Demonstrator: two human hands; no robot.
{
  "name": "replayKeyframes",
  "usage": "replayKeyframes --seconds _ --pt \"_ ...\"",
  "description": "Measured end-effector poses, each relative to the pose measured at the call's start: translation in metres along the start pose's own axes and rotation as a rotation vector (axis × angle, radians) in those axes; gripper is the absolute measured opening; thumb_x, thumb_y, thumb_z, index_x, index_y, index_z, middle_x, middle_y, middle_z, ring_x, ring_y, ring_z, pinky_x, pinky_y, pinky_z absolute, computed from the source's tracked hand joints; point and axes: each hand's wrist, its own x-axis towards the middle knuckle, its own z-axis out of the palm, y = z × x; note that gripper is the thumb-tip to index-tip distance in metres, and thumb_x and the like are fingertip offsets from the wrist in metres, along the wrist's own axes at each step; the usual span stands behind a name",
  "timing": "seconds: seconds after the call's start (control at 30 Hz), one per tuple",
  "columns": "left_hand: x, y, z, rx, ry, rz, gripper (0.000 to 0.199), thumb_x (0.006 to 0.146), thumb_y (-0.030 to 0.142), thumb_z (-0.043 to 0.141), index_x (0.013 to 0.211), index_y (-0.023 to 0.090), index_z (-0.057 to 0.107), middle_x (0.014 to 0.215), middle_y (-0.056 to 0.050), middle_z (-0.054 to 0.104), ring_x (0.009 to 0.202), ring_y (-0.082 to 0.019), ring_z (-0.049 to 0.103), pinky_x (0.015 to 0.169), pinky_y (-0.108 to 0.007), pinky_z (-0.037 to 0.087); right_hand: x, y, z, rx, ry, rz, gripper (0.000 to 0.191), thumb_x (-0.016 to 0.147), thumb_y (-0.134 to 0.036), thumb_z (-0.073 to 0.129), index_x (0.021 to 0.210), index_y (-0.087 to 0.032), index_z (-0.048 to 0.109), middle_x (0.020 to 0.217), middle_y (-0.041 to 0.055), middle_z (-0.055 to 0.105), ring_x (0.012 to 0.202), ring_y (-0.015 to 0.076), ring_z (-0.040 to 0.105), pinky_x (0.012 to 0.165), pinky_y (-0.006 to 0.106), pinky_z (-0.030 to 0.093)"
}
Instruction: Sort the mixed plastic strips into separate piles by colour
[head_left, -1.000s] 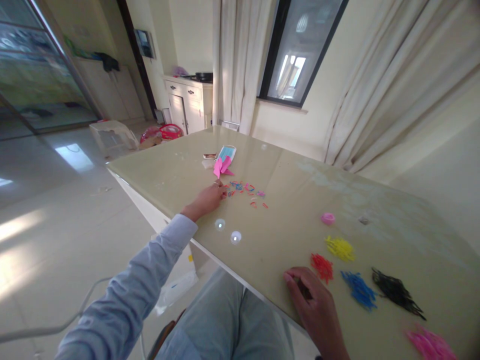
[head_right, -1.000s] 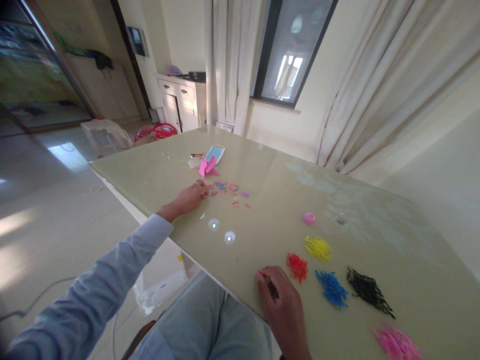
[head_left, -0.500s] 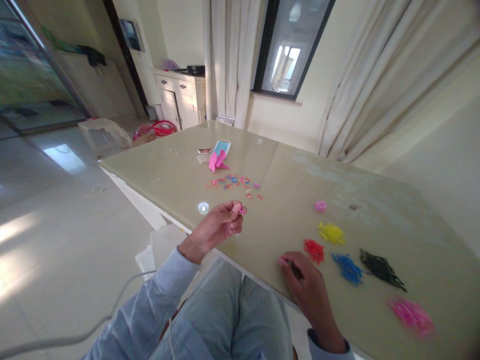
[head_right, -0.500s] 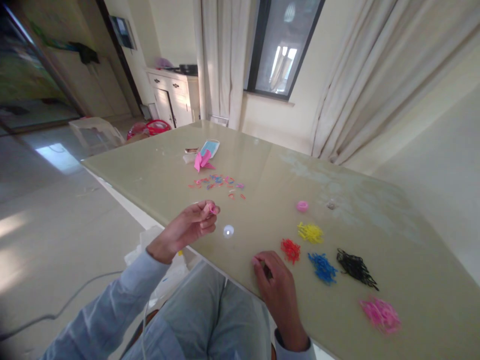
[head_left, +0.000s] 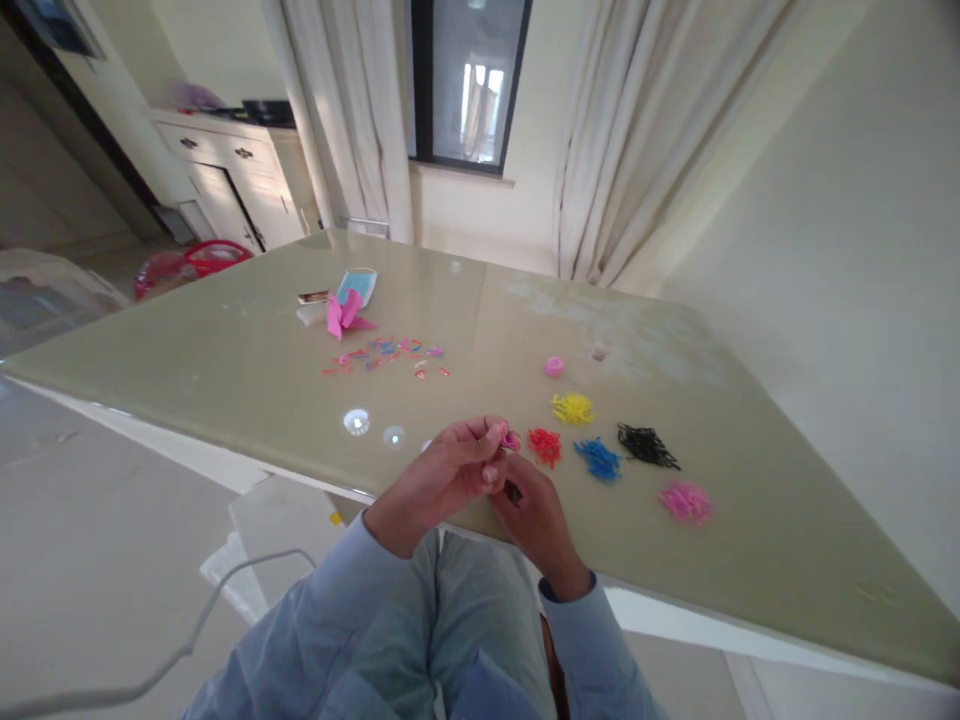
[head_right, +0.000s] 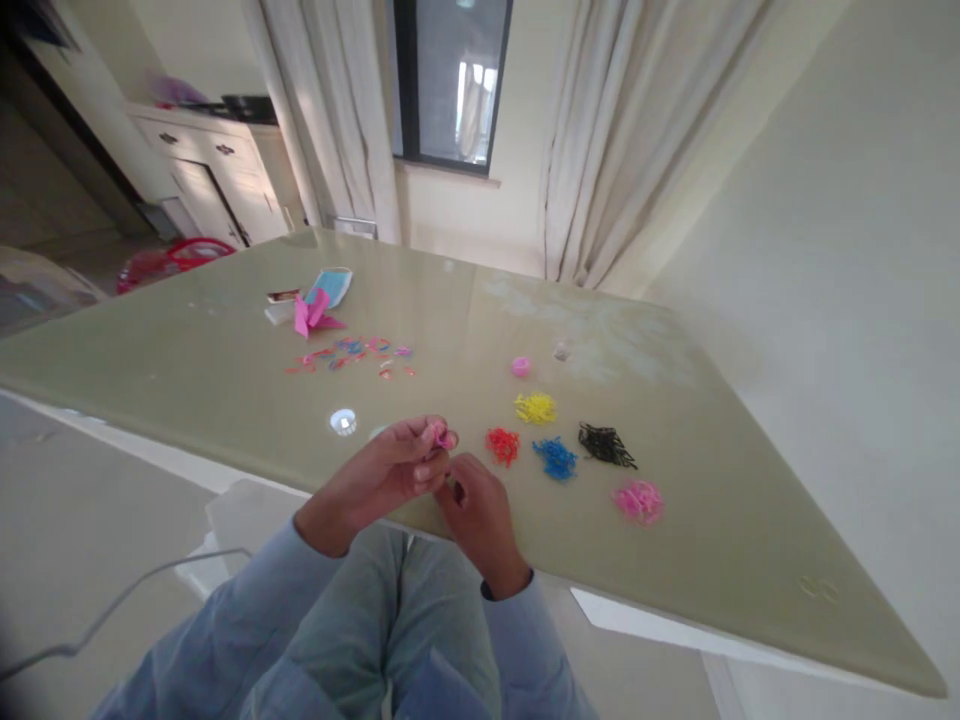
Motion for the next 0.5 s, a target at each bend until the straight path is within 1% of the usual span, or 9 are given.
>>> replayKeyframes --seconds 0.07,0.13,0.2,0.23,0.3,0.33,0.37,0.43,0.5 --pt "0.013 -0.007 0.010 0.179 0.020 -0.024 0.031 0.077 0.043 0.076 0.082 0.016 0.061 0.055 0.005 0.049 0.047 -0.006 0.042 0.049 -0.020 0.034 -0.001 0.003 0.002 0.009 0.023 0.048 0.012 0.084 -0.020 0.055 0.072 -0.020 0.059 0.068 0.0013 0.064 0.059 0.0143 0.055 0.055 0.023 0.039" --pt "0.029 -0.014 0.023 0.436 0.074 -0.003 0.031 0.078 0.045 0.073 0.080 0.016 0.061 0.052 0.006 0.049 0.044 -0.006 0.040 0.046 -0.020 0.031 -0.001 0.005 0.005 -0.014 0.026 0.104 0.010 0.081 -0.018 0.057 0.071 -0.019 0.061 0.067 0.0033 0.066 0.060 0.0168 0.059 0.055 0.025 0.041" --pt "0.049 -0.020 0.040 0.717 0.095 0.081 0.023 0.081 0.038 0.067 0.077 0.016 0.061 0.056 0.005 0.053 0.045 -0.007 0.041 0.048 -0.021 0.033 -0.002 0.007 0.006 -0.053 0.029 0.147 0.010 0.079 -0.016 0.057 0.076 -0.019 0.066 0.071 0.0061 0.070 0.066 0.0207 0.065 0.058 0.026 0.046" --pt "0.060 -0.022 0.049 0.848 0.071 0.136 0.017 0.083 0.032 0.064 0.076 0.016 0.061 0.062 0.003 0.058 0.050 -0.008 0.046 0.051 -0.022 0.037 -0.002 0.008 0.005 -0.068 0.028 0.158 0.012 0.079 -0.015 0.057 0.080 -0.019 0.068 0.074 0.0073 0.072 0.071 0.0224 0.067 0.060 0.027 0.048" --pt "0.082 -0.028 0.068 1.094 -0.022 0.248 0.011 0.084 0.024 0.061 0.077 0.016 0.063 0.072 0.000 0.064 0.062 -0.011 0.054 0.061 -0.023 0.041 -0.002 0.008 0.005 -0.084 0.022 0.147 0.015 0.080 -0.017 0.058 0.088 -0.020 0.070 0.084 0.0086 0.075 0.080 0.0249 0.070 0.068 0.030 0.052" --pt "0.094 -0.032 0.077 1.203 -0.096 0.291 0.010 0.085 0.021 0.059 0.078 0.016 0.064 0.076 -0.001 0.067 0.067 -0.012 0.056 0.065 -0.024 0.042 -0.002 0.009 0.005 -0.081 0.012 0.121 0.017 0.081 -0.018 0.059 0.093 -0.021 0.071 0.091 0.0091 0.076 0.086 0.0255 0.070 0.072 0.031 0.053" --pt "0.106 -0.037 0.084 1.302 -0.183 0.323 0.011 0.086 0.019 0.057 0.079 0.016 0.065 0.079 -0.002 0.068 0.071 -0.013 0.058 0.068 -0.025 0.043 -0.002 0.009 0.006 -0.073 -0.001 0.089 0.020 0.083 -0.021 0.059 0.099 -0.021 0.070 0.099 0.0094 0.076 0.092 0.0256 0.070 0.078 0.032 0.054" --pt "0.129 -0.051 0.096 1.469 -0.386 0.346 0.015 0.088 0.016 0.053 0.082 0.016 0.067 0.084 -0.004 0.070 0.076 -0.015 0.060 0.072 -0.027 0.044 -0.002 0.010 0.008 -0.053 -0.019 0.035 0.026 0.086 -0.025 0.058 0.110 -0.023 0.068 0.113 0.0076 0.074 0.104 0.0246 0.068 0.087 0.035 0.054" --pt "0.149 -0.067 0.103 1.611 -0.554 0.357 0.017 0.089 0.017 0.051 0.084 0.016 0.068 0.089 -0.006 0.069 0.081 -0.017 0.061 0.075 -0.028 0.045 -0.003 0.013 0.012 -0.050 -0.020 0.024 0.026 0.090 -0.029 0.057 0.114 -0.027 0.067 0.117 0.0034 0.073 0.110 0.0230 0.066 0.093 0.035 0.052"
